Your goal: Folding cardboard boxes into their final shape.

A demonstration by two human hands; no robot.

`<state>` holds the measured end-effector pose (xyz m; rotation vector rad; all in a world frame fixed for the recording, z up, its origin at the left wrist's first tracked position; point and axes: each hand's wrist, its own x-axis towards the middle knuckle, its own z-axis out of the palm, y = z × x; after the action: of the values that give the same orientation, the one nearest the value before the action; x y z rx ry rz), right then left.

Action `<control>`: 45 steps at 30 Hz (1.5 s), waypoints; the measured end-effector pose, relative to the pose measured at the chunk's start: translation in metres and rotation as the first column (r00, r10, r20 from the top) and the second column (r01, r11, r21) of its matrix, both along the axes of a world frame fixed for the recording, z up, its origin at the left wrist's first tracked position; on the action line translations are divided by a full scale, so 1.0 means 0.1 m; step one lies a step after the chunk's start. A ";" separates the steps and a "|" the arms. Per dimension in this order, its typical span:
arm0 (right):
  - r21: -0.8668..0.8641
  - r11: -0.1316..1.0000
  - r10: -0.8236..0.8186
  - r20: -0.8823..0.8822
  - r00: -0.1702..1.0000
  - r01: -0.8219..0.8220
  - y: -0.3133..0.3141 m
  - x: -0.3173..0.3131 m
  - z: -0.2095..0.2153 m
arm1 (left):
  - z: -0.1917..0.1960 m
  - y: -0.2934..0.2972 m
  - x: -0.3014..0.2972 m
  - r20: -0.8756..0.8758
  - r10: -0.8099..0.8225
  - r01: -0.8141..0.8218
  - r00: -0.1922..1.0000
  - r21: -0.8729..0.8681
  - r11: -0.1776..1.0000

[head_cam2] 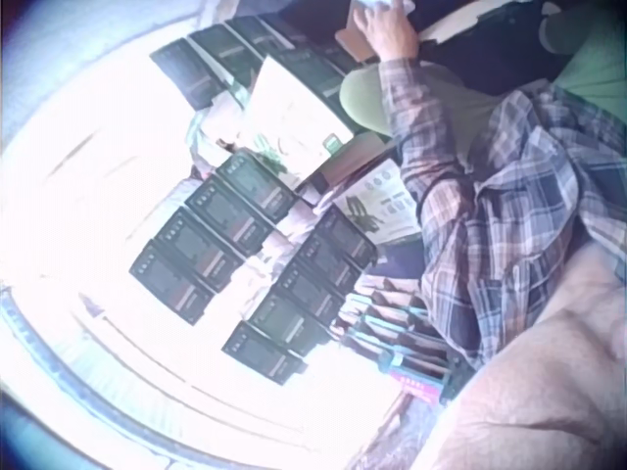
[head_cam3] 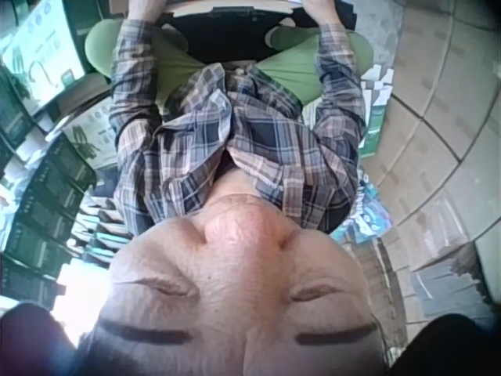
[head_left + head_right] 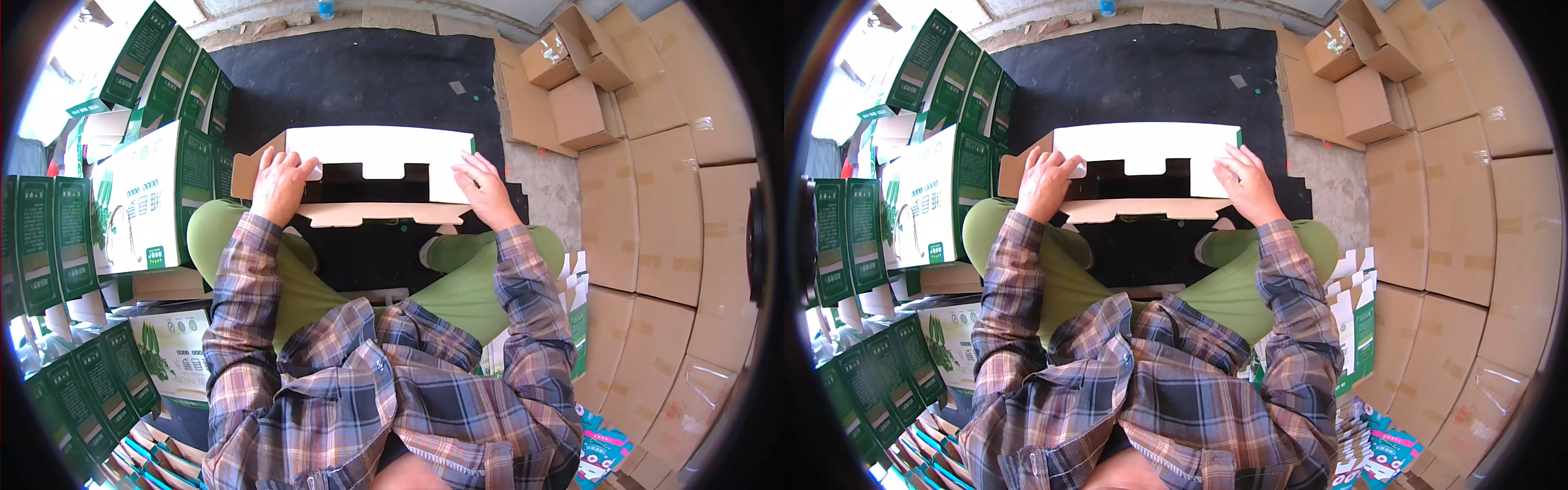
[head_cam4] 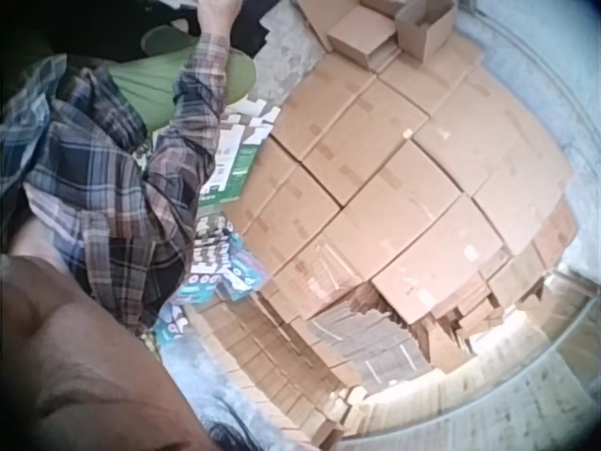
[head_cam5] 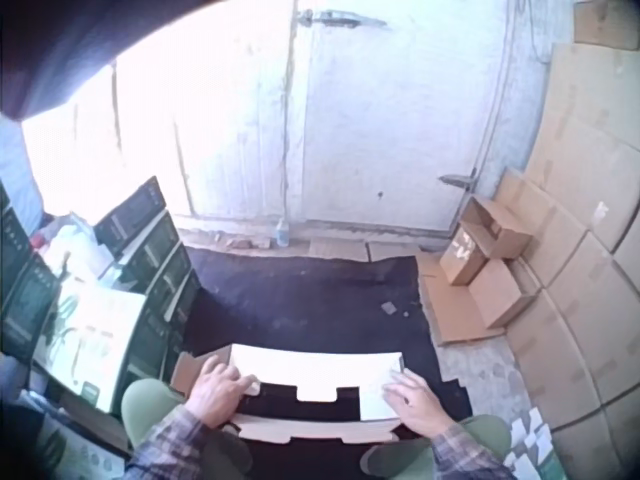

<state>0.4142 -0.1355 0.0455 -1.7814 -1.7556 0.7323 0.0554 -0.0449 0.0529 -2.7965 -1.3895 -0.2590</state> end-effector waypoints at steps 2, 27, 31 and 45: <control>0.107 0.994 0.001 0.270 0.963 -0.031 0.01 -0.09 -0.09 | 0.08 -0.05 -0.03 0.046 -0.004 0.000 0.999 0.095 0.995; 0.100 0.995 -0.006 0.339 0.941 -0.030 -0.07 -0.29 -0.05 | -0.25 -0.23 0.21 0.230 0.160 -0.159 0.960 -0.023 0.987; 0.075 0.997 -0.006 0.410 0.912 -0.027 -0.08 -0.30 -0.04 | -0.10 -0.31 0.30 0.191 0.152 -0.119 0.970 -0.174 0.978; 0.055 0.996 0.035 0.464 0.885 -0.068 -0.10 -0.31 -0.09 | -0.15 -0.30 0.28 0.032 0.080 -0.069 0.996 -0.267 0.961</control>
<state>0.3828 -0.1451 0.0364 -1.9826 -2.1072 0.2644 0.0838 -0.0744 0.0381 -2.9529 -1.6500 -0.1402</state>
